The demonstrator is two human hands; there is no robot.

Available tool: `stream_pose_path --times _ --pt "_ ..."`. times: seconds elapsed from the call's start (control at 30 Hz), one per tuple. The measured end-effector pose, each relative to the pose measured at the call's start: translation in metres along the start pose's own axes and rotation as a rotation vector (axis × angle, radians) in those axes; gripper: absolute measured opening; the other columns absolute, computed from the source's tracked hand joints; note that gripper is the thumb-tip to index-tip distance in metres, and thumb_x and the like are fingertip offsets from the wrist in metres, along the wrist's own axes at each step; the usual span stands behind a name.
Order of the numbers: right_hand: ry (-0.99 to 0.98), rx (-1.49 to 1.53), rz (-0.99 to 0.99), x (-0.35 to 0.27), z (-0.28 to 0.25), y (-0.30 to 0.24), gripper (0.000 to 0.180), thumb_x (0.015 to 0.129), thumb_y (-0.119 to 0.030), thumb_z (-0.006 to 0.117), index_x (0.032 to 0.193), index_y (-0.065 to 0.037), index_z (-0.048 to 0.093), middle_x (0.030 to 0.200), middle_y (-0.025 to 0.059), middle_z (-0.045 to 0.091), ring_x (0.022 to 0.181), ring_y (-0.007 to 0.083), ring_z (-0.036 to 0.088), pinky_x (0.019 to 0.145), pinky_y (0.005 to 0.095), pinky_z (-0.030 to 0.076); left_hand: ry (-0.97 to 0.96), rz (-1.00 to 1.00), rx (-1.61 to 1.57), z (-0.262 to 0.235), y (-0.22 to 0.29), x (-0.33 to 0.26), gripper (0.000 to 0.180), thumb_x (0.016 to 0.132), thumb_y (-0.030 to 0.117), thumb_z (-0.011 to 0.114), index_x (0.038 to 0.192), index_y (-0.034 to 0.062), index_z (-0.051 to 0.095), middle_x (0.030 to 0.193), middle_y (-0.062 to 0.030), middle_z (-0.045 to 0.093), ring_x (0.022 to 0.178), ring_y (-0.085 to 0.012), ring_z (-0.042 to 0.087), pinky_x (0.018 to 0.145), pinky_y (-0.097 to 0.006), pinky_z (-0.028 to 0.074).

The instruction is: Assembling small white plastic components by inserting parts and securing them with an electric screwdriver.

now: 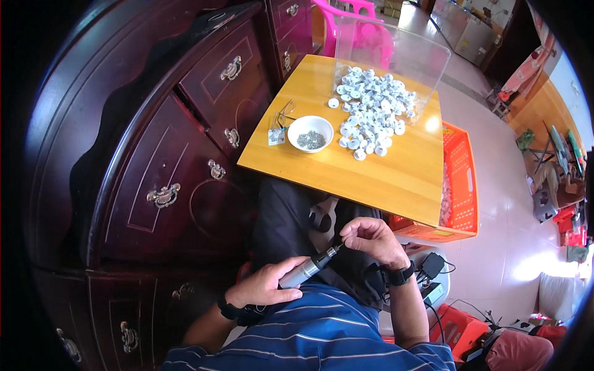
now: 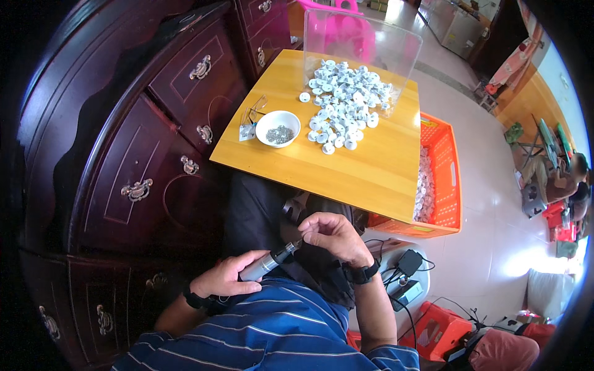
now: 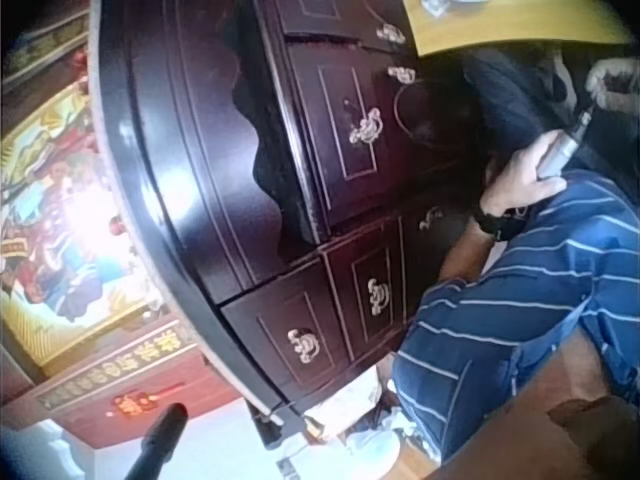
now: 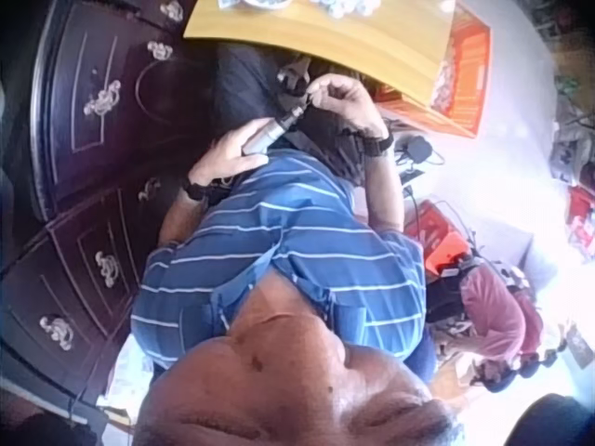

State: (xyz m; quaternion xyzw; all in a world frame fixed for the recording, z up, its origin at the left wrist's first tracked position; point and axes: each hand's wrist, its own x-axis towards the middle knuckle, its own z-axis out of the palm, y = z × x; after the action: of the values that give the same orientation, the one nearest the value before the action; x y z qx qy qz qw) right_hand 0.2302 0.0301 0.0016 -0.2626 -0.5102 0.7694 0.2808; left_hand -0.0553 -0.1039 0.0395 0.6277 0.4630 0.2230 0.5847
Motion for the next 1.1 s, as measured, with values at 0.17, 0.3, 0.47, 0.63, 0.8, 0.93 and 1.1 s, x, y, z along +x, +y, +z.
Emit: stream_pose_path --times 0.17,0.3,0.47,0.63,0.8,0.93,1.1 --pt "-0.010 0.074 -0.018 0.007 0.003 0.005 0.018 0.093 0.001 0.072 0.111 -0.004 0.072 0.097 -0.0016 0.071 0.091 0.0071 0.066 0.086 0.0243 0.053 -0.060 0.014 -0.372 0.004 -0.012 -0.001 0.069 0.093 0.012 0.073 0.153 0.0018 0.039 0.104 -0.0046 0.061 0.089 -0.0109 0.061 0.086 -0.027 0.051" --pt "0.024 0.263 -0.121 0.012 0.013 0.021 0.021 0.093 0.001 0.073 0.112 -0.004 0.071 0.098 0.0000 0.072 0.089 0.0079 0.066 0.084 0.0246 0.053 -0.120 -0.001 -0.613 0.005 -0.015 -0.005 0.069 0.094 0.011 0.072 0.153 -0.0004 0.037 0.102 -0.0018 0.058 0.087 -0.0086 0.057 0.083 -0.025 0.050" --pt "0.066 0.248 -0.123 0.017 0.018 0.025 0.027 0.093 0.000 0.073 0.119 -0.004 0.067 0.101 0.0016 0.072 0.090 0.0086 0.066 0.084 0.0248 0.053 -0.002 0.056 -0.437 0.009 -0.014 -0.003 0.070 0.095 0.009 0.071 0.154 -0.0018 0.034 0.100 -0.0019 0.058 0.087 -0.0081 0.057 0.081 -0.025 0.049" --pt "0.088 0.429 -0.106 0.023 0.024 0.030 0.043 0.094 -0.006 0.074 0.133 -0.005 0.058 0.118 0.0069 0.071 0.096 0.0145 0.070 0.084 0.0272 0.056 0.057 0.110 -0.415 0.007 -0.010 0.002 0.069 0.096 0.008 0.069 0.154 -0.0021 0.034 0.100 -0.0021 0.058 0.086 -0.0087 0.058 0.081 -0.026 0.050" --pt "0.210 0.398 0.177 0.037 0.007 0.060 0.037 0.104 -0.028 0.064 0.133 -0.006 0.059 0.120 0.0056 0.069 0.095 0.0136 0.069 0.083 0.0286 0.056 0.117 0.112 -0.432 0.002 -0.010 0.005 0.073 0.092 0.009 0.071 0.154 -0.0003 0.033 0.099 -0.0035 0.061 0.084 -0.0093 0.059 0.078 -0.025 0.052" --pt "0.392 0.477 0.124 0.071 0.004 0.073 0.049 0.102 -0.048 0.062 0.123 -0.004 0.062 0.109 0.0055 0.071 0.090 0.0154 0.069 0.078 0.0294 0.056 0.130 0.101 -0.460 0.004 -0.011 0.003 0.073 0.093 0.009 0.071 0.154 -0.0002 0.032 0.098 -0.0041 0.061 0.082 -0.0093 0.060 0.075 -0.025 0.052" --pt "0.585 0.550 0.134 0.091 -0.002 0.082 0.051 0.102 -0.052 0.060 0.120 -0.004 0.062 0.099 0.0056 0.072 0.084 0.0157 0.068 0.073 0.0291 0.055 0.135 0.094 -0.476 0.009 -0.016 0.001 0.072 0.093 0.009 0.071 0.154 -0.0004 0.033 0.098 -0.0044 0.061 0.082 -0.0094 0.060 0.075 -0.025 0.052"
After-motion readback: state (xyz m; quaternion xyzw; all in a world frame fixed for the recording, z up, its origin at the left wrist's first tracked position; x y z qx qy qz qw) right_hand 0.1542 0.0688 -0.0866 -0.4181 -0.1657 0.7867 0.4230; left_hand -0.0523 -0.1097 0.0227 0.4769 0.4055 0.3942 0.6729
